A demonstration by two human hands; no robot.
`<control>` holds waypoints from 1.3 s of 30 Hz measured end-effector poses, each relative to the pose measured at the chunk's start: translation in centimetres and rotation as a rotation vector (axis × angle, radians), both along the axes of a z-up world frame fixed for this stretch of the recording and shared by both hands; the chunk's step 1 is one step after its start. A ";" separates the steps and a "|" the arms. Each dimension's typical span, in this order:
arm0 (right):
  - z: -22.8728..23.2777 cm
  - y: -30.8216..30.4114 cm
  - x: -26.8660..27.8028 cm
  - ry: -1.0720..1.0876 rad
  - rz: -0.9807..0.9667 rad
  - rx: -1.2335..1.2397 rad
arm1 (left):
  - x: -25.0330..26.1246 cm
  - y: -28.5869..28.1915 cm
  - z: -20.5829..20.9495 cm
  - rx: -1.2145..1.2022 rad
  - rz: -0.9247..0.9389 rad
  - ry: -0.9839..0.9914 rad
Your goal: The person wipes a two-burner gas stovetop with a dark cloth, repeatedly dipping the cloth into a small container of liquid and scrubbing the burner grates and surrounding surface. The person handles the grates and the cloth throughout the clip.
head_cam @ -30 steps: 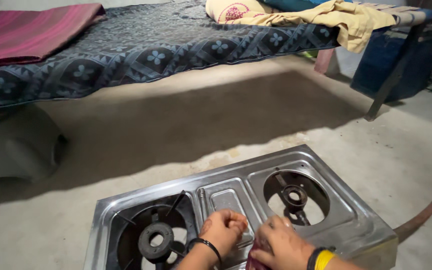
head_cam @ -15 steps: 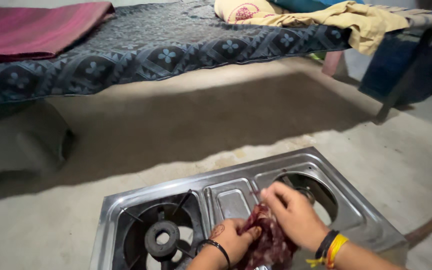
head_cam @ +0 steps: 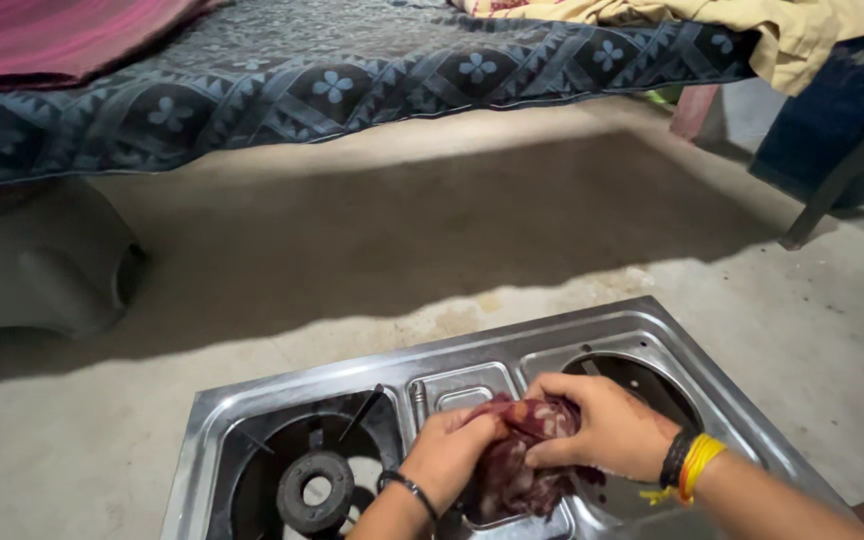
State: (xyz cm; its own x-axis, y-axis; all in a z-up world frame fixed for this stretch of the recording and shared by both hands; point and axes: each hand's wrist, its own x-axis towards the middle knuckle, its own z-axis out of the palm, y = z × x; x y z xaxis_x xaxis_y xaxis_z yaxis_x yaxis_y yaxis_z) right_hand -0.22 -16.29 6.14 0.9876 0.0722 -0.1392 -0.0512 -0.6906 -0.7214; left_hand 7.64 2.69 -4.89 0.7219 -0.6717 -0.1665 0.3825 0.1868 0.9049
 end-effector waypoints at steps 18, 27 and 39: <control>-3.7 2.1 -4.3 0.136 0.592 -0.527 | -2.8 5.4 3.1 0.959 0.460 -0.501; -4.4 2.5 -4.3 -0.276 0.349 -0.418 | -4.2 3.4 3.2 1.371 0.293 -0.645; -16.4 3.9 -2.7 -0.466 0.335 -0.582 | -2.3 4.7 8.7 1.307 0.275 -0.793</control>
